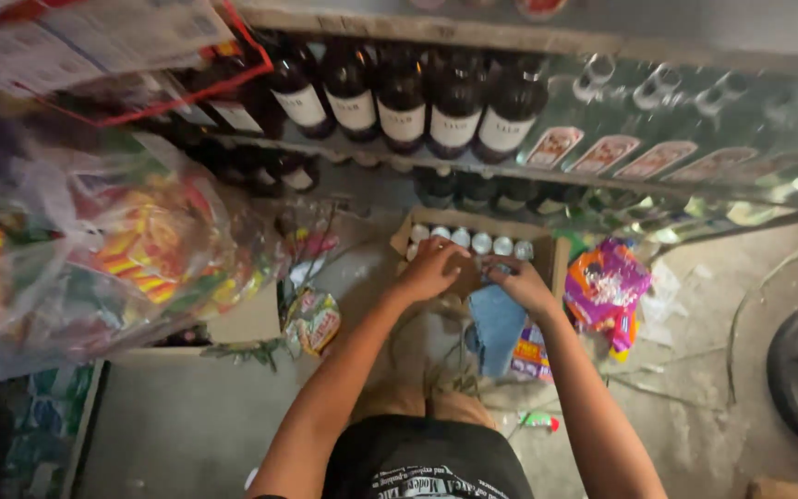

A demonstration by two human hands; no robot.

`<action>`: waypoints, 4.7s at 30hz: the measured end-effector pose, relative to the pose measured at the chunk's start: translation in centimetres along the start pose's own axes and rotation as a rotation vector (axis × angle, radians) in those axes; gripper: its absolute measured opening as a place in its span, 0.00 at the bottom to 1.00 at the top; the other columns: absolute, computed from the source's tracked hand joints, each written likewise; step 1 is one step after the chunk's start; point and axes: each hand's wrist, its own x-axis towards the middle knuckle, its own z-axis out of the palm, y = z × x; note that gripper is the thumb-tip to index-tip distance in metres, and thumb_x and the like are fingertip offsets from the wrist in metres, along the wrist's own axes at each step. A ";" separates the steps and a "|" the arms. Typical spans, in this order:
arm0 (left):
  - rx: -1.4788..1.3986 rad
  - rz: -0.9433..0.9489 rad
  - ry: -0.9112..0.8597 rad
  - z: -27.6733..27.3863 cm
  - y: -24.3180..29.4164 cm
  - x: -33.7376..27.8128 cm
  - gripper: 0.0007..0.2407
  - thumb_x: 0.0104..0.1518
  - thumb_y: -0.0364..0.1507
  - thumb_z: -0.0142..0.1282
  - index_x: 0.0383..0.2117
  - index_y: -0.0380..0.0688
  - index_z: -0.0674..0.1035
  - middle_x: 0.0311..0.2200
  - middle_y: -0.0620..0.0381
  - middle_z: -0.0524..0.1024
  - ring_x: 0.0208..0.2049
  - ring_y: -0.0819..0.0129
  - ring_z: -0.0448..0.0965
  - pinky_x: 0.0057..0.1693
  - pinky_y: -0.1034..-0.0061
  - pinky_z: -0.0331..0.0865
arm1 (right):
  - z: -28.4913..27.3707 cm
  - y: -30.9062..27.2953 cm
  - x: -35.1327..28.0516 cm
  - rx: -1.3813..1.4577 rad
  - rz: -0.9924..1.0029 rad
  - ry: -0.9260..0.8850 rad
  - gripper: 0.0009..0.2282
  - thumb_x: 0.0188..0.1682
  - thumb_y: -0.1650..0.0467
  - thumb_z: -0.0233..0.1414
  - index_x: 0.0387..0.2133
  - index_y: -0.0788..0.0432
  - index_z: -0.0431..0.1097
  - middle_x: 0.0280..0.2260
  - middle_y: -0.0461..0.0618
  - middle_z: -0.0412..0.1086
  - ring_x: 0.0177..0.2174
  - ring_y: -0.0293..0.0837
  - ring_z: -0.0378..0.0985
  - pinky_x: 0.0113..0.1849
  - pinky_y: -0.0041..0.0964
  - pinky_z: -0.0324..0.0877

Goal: Wiping dust off canned food items with a cloth and organizing them in a box or on a shelf.

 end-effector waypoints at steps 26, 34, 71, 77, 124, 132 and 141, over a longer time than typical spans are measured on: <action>0.158 -0.460 -0.091 19.5 -23.6 -4.8 0.12 0.56 0.19 0.49 0.45 0.41 0.79 0.45 0.47 0.80 0.49 0.52 0.81 0.54 0.61 0.74 | 3.0 21.8 13.5 0.280 0.252 -0.118 0.22 0.42 0.78 0.44 0.51 0.66 0.73 0.46 0.55 0.76 0.44 0.50 0.78 0.45 0.46 0.72; 0.557 -0.372 -0.253 17.6 -21.8 -3.8 0.11 0.57 0.24 0.53 0.46 0.45 0.77 0.44 0.47 0.78 0.45 0.52 0.81 0.48 0.60 0.75 | 6.3 24.3 15.7 0.060 -0.545 -0.488 0.29 0.45 0.64 0.54 0.62 0.64 0.65 0.63 0.56 0.64 0.61 0.50 0.65 0.59 0.47 0.60; -0.040 0.005 -0.163 19.4 -9.3 7.7 0.29 0.42 0.27 0.73 0.55 0.55 0.74 0.54 0.51 0.67 0.52 0.48 0.72 0.53 0.58 0.73 | -1.8 17.1 2.0 0.712 0.031 0.127 0.29 0.44 0.74 0.44 0.65 0.65 0.61 0.59 0.52 0.68 0.58 0.45 0.69 0.57 0.36 0.64; -0.076 0.170 -0.040 24.0 -8.2 10.7 0.28 0.37 0.20 0.70 0.50 0.54 0.77 0.51 0.54 0.71 0.52 0.44 0.71 0.55 0.58 0.70 | -4.6 19.7 3.2 0.896 0.081 0.209 0.32 0.44 0.74 0.42 0.68 0.63 0.55 0.64 0.55 0.61 0.60 0.49 0.66 0.58 0.40 0.65; -0.263 -0.396 0.035 16.6 -27.1 -2.1 0.17 0.54 0.17 0.48 0.48 0.45 0.83 0.41 0.46 0.82 0.43 0.57 0.81 0.51 0.66 0.75 | 2.4 14.7 16.2 -0.029 -0.046 0.007 0.16 0.50 0.73 0.46 0.49 0.60 0.76 0.39 0.50 0.80 0.42 0.39 0.79 0.46 0.34 0.70; 0.635 -0.167 0.113 14.7 -20.3 -1.4 0.13 0.52 0.25 0.54 0.42 0.33 0.78 0.49 0.42 0.70 0.51 0.46 0.68 0.59 0.53 0.67 | 6.5 23.1 18.6 -0.086 0.364 -0.234 0.23 0.47 0.70 0.48 0.59 0.59 0.70 0.50 0.53 0.77 0.44 0.48 0.80 0.46 0.44 0.73; 0.576 -0.313 0.038 15.1 -21.2 -0.7 0.08 0.56 0.24 0.56 0.39 0.37 0.80 0.48 0.46 0.66 0.50 0.48 0.67 0.58 0.56 0.66 | 6.6 25.8 19.9 0.099 0.540 -0.262 0.22 0.51 0.69 0.44 0.60 0.58 0.68 0.53 0.56 0.72 0.47 0.50 0.75 0.47 0.51 0.67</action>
